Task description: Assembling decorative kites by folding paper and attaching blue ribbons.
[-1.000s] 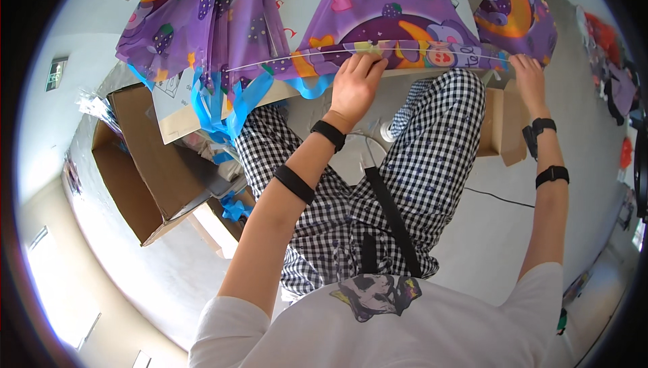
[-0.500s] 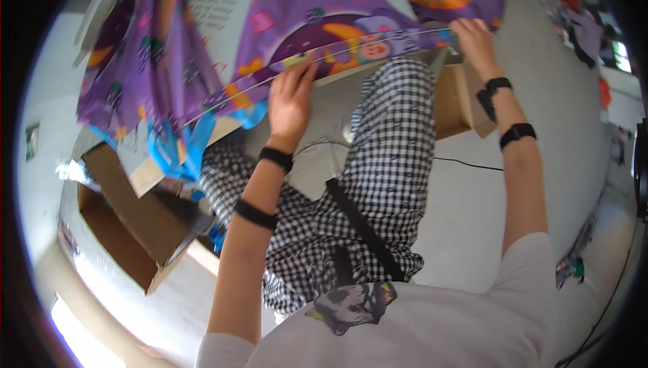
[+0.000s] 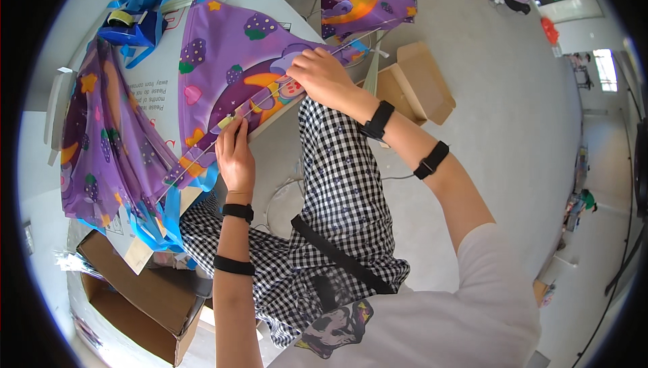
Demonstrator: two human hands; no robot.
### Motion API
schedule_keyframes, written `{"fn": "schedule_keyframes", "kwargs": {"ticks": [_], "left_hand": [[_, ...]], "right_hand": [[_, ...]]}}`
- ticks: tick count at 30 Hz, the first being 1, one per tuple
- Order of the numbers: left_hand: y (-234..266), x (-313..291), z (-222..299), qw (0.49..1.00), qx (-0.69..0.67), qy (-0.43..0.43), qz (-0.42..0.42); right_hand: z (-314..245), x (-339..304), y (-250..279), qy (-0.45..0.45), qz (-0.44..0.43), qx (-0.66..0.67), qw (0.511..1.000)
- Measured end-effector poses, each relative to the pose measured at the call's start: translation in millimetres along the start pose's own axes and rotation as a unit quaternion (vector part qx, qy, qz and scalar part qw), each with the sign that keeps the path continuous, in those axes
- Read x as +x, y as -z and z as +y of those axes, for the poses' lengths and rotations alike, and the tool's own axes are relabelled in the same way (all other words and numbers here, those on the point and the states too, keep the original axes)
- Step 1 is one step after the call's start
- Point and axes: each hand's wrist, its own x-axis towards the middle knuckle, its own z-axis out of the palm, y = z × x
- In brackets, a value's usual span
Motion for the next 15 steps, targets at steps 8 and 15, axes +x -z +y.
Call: {"fn": "schedule_keyframes", "kwargs": {"ticks": [8, 15], "left_hand": [[-0.8, -1.3, -6.2, 0.999, -0.025, -0.013, 0.025], [-1.2, -4.0, -9.1, 0.998, -0.052, 0.011, 0.039]], "right_hand": [[5.0, 8.2, -11.8, 0.068, -0.014, -0.044, 0.997], [-3.3, 21.6, -15.7, 0.134, 0.001, -0.054, 0.990]]}}
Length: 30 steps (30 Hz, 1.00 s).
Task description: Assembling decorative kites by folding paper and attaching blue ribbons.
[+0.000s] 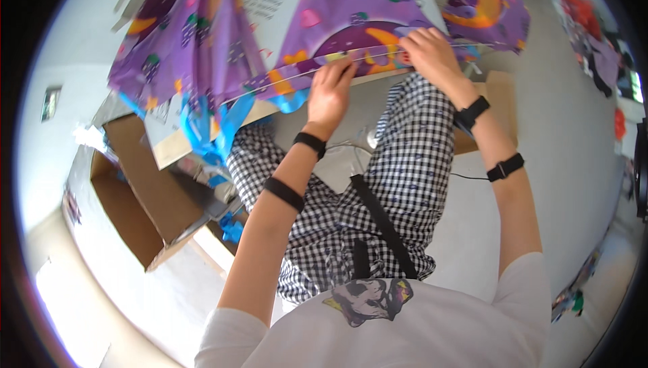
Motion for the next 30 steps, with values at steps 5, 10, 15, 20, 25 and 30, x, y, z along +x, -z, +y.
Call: {"fn": "schedule_keyframes", "kwargs": {"ticks": [5, 10, 15, 20, 25, 30], "left_hand": [[4.2, 0.0, 4.5, 1.000, 0.007, 0.004, 0.009], [5.1, 0.7, 4.3, 1.000, 0.000, 0.001, 0.014], [5.2, 1.9, 5.1, 1.000, 0.001, -0.003, 0.017], [6.2, 3.0, 5.0, 1.000, -0.003, 0.000, 0.015], [3.8, -1.5, 1.0, 1.000, 0.005, -0.010, 0.006], [8.6, -2.0, 4.0, 1.000, -0.016, 0.000, -0.020]], "right_hand": [[-9.5, 3.6, 3.6, 0.027, -0.035, -0.034, 0.998], [-10.5, 5.3, 2.0, 0.023, -0.057, -0.035, 0.997], [-6.7, 5.4, 4.1, 0.027, -0.060, -0.030, 0.997], [-0.1, 5.4, 8.3, 0.027, -0.076, -0.045, 0.996], [4.1, -1.1, 8.7, 0.025, -0.093, -0.057, 0.994], [1.0, 2.1, 15.7, 0.020, -0.110, -0.035, 0.993]]}}
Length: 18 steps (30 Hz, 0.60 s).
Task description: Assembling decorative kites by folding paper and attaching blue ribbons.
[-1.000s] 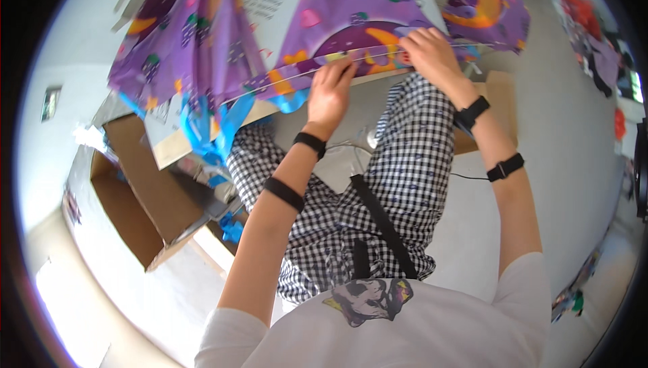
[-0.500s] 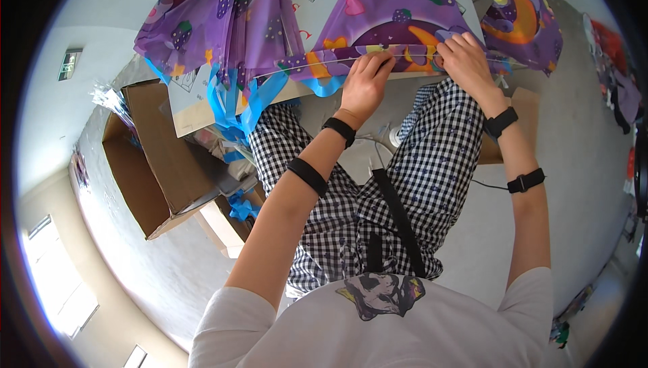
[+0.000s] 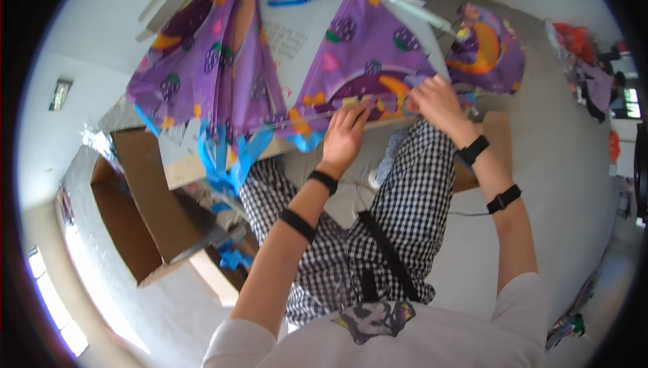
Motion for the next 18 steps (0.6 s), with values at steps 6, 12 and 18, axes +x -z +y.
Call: {"fn": "schedule_keyframes", "kwargs": {"ticks": [6, 12, 18], "left_hand": [[13.0, 2.8, 7.3, 1.000, -0.023, -0.008, 0.018], [14.4, -0.4, 8.4, 0.999, -0.036, 0.006, 0.018], [18.3, -1.8, 9.8, 0.998, -0.056, 0.008, 0.004]], "right_hand": [[-0.3, 39.3, 43.5, -0.040, -0.217, 0.012, 0.975], [26.8, 175.7, 64.2, -0.199, 0.008, 0.288, 0.937], [57.9, 339.9, 10.3, -0.199, 0.233, 0.414, 0.857]]}}
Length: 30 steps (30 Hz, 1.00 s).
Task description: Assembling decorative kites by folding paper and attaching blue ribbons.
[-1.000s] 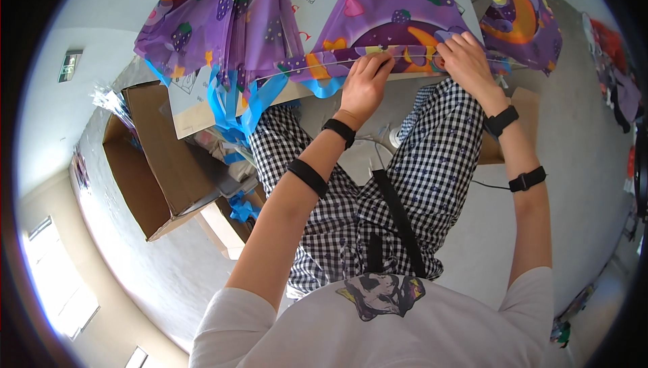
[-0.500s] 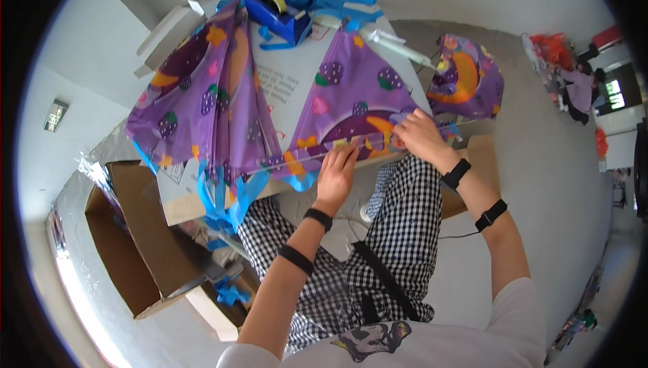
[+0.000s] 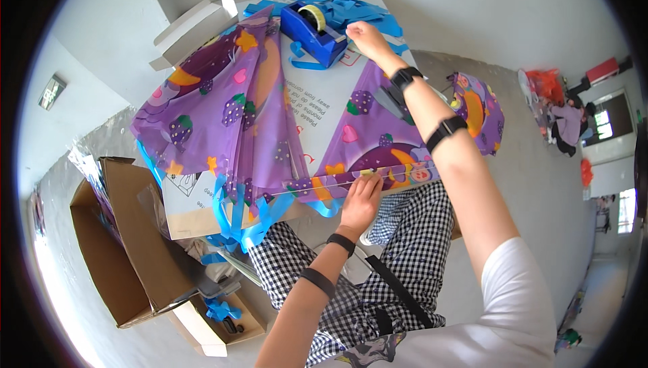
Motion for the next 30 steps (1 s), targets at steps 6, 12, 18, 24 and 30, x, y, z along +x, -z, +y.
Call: {"fn": "schedule_keyframes", "kwargs": {"ticks": [6, 12, 18, 24, 30], "left_hand": [[0.4, -3.3, -0.7, 1.000, 0.005, 0.006, -0.009], [0.6, -5.0, 2.5, 1.000, 0.005, 0.007, -0.009], [0.5, -2.8, 2.1, 1.000, 0.012, 0.006, 0.019], [1.4, -3.1, 2.7, 1.000, 0.004, 0.005, 0.014], [-0.3, -5.0, 1.2, 1.000, 0.015, -0.006, 0.002]], "right_hand": [[21.2, 46.9, -40.1, -0.264, -0.110, -0.119, 0.951], [-10.0, 46.2, -26.5, -0.338, -0.055, 0.052, 0.938], [-23.3, 33.3, -29.8, -0.334, -0.026, 0.065, 0.940], [-37.4, 45.1, -18.4, -0.350, -0.081, 0.072, 0.930], [-29.4, 20.4, 1.4, -0.377, -0.076, 0.055, 0.922]]}}
